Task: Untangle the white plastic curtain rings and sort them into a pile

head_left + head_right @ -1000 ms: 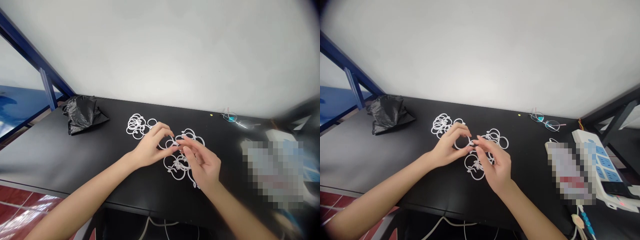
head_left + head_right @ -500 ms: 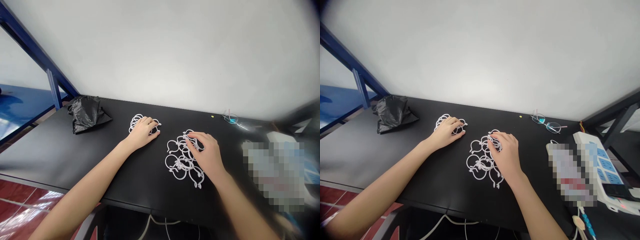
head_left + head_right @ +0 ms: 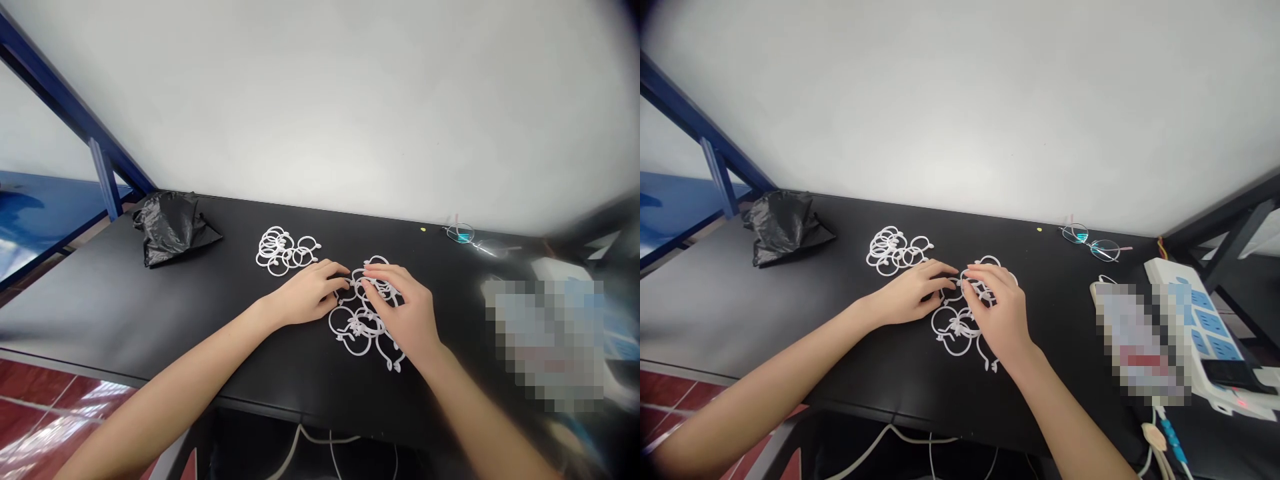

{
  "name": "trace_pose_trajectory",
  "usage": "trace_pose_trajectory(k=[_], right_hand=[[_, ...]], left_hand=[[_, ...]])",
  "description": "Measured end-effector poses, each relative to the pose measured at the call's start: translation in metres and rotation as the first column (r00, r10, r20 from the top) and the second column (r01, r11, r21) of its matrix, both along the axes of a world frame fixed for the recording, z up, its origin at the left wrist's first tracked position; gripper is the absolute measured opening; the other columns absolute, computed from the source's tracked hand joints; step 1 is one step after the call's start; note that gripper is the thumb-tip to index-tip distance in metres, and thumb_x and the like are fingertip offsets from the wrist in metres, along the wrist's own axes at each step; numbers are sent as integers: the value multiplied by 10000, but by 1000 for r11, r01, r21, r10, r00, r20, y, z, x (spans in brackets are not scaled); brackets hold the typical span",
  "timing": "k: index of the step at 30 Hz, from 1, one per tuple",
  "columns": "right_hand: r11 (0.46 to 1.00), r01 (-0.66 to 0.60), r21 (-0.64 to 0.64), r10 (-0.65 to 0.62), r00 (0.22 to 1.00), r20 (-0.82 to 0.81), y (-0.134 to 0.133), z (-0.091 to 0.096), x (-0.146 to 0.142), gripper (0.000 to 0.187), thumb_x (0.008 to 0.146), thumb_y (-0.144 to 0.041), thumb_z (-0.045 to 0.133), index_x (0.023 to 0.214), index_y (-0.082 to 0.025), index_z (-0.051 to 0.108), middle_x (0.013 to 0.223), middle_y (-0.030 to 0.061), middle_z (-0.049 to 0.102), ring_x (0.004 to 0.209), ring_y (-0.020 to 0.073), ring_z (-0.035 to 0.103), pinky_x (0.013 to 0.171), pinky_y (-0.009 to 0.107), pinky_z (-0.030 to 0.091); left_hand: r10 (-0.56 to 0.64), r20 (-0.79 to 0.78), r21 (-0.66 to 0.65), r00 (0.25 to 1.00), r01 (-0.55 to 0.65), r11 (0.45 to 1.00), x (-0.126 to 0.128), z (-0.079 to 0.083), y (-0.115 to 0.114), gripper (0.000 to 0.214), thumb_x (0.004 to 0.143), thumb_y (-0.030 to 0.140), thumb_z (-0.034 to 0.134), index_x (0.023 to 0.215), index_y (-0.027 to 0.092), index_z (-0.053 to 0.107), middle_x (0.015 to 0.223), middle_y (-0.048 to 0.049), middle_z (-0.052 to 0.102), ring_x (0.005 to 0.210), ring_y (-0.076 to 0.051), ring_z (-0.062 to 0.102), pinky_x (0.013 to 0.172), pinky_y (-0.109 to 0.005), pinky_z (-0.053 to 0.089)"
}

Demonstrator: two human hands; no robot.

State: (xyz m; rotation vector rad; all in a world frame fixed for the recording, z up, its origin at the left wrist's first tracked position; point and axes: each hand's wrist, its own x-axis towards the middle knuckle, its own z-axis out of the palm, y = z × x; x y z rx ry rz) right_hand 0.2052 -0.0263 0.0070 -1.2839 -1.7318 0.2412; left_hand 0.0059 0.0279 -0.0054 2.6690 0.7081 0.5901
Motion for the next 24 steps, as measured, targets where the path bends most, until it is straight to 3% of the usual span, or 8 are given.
trace_pose_trajectory(k=[4, 8, 15, 18, 21, 24], right_hand=[[999, 19, 26, -18, 1000, -23, -1, 3, 0, 93, 868, -196, 642, 911, -237, 715, 1033, 63, 732, 975, 246, 695, 905, 445, 556], [999, 31, 42, -30, 999, -38, -2, 4, 0, 97, 868, -196, 638, 912, -236, 715, 1030, 64, 731, 977, 247, 696, 907, 450, 559], [998, 3, 65, 1, 998, -55, -2, 5, -2, 92, 858, -184, 660, 912, -233, 717, 1012, 64, 737, 951, 232, 700, 892, 426, 562], [994, -79, 78, 83, 995, -53, -5, 6, -5, 140, 819, -229, 720, 958, -233, 708, 875, 39, 739, 771, 198, 705, 764, 377, 595], [989, -139, 51, 141, 990, -32, -10, 5, -8, 264, 778, -285, 768, 1024, -230, 690, 694, -13, 677, 533, 137, 623, 569, 300, 580], [972, -234, 7, 234, 972, -20, -13, 2, -10, 323, 779, -298, 772, 1078, -227, 670, 667, -30, 653, 481, 111, 593, 509, 256, 565]], left_hand=[[29, -34, -3, 999, -29, 1000, -4, -2, 4, 300, 844, 49, 464, 1049, 155, 657, 1218, -116, 644, 1121, -261, 591, 974, -435, 493], [37, -32, -23, 999, -38, 999, -5, 4, 4, 180, 813, 41, 473, 813, 159, 609, 1130, -113, 653, 986, -237, 619, 869, -385, 518], [73, 179, -255, 981, -25, 967, -5, 11, 0, 138, 769, 45, 487, 754, 182, 487, 1046, -73, 645, 938, -188, 614, 813, -315, 496], [129, 262, -319, 956, -41, 947, -2, 14, -3, 131, 768, 52, 482, 769, 182, 504, 914, -39, 648, 814, -154, 598, 717, -275, 474], [158, 288, -355, 945, -48, 934, 1, 16, -8, 137, 743, 54, 479, 751, 173, 545, 776, -1, 601, 685, -120, 536, 620, -239, 426], [220, 308, -483, 926, -47, 874, 5, 19, -12, 147, 729, 59, 461, 724, 161, 566, 656, 33, 536, 563, -82, 447, 540, -207, 369]])
